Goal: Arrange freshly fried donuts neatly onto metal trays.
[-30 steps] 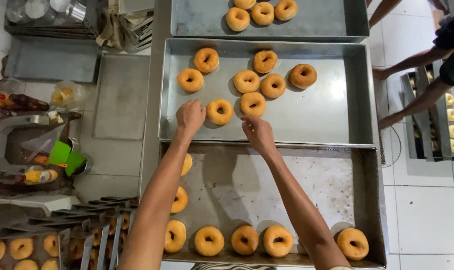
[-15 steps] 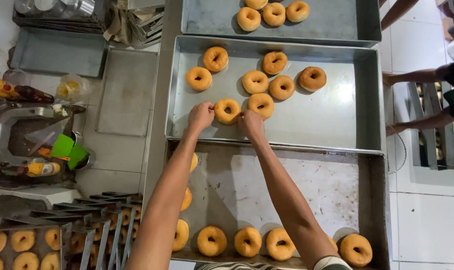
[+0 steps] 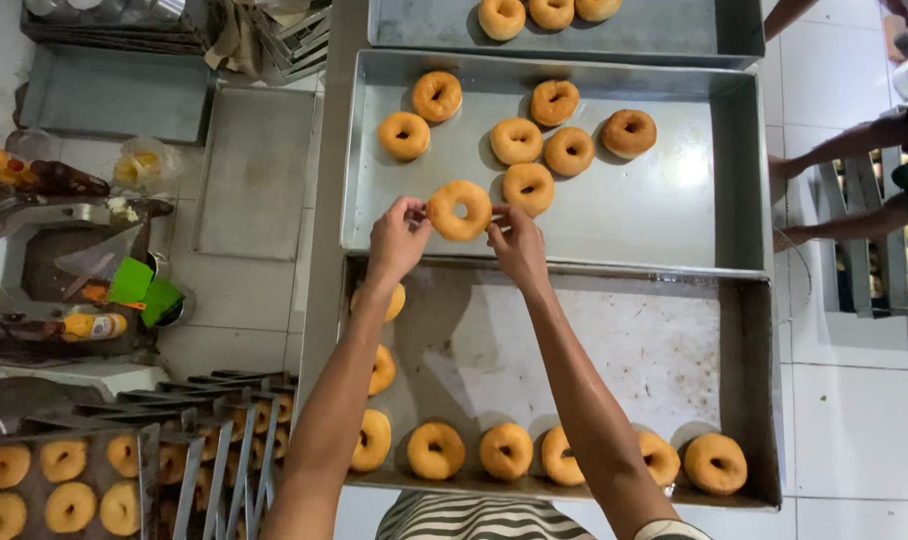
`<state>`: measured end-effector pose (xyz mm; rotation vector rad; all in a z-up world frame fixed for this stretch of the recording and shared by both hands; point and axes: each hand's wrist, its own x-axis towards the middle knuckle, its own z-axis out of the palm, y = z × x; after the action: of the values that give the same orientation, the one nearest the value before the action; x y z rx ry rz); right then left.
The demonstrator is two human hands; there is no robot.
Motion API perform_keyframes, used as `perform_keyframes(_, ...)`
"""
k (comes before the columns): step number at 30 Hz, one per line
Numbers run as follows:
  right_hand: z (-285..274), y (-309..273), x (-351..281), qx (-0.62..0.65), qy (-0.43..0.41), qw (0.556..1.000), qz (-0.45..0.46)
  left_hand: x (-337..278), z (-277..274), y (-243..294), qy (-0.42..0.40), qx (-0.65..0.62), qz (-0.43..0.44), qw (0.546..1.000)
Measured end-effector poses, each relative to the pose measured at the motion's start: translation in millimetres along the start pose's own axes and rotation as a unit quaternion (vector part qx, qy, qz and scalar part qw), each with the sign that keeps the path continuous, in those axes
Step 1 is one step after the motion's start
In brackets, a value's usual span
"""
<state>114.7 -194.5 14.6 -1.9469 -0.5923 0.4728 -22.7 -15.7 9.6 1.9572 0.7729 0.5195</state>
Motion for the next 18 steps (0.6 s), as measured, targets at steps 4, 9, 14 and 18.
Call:
perform_keyframes(4, 5.6, 33.3, -46.0, 0.058, -0.037, 0.997, -0.036, -62.4, -6.6, -2.7, 0.0, -0.041, -0.026, 0.999)
perform_keyframes(9, 9.0, 33.6, -117.4, 0.053, -0.067, 0.995, 0.051, -145.9, 7.3, -40.4, 0.027, -0.105, -0.01, 0.994)
perform_keyframes(14, 18.4, 79.7, -169.1, -0.026, -0.107, 0.993, 0.049, -218.4, 8.3, -46.6, -0.011, -0.018, -0.087, 0.996)
perform_keyframes(18, 24.2, 98.8, -195.1, -0.073, -0.117, 0.99, 0.023, -248.5, 10.0, -54.3, -0.014, -0.019, -0.121, 0.992)
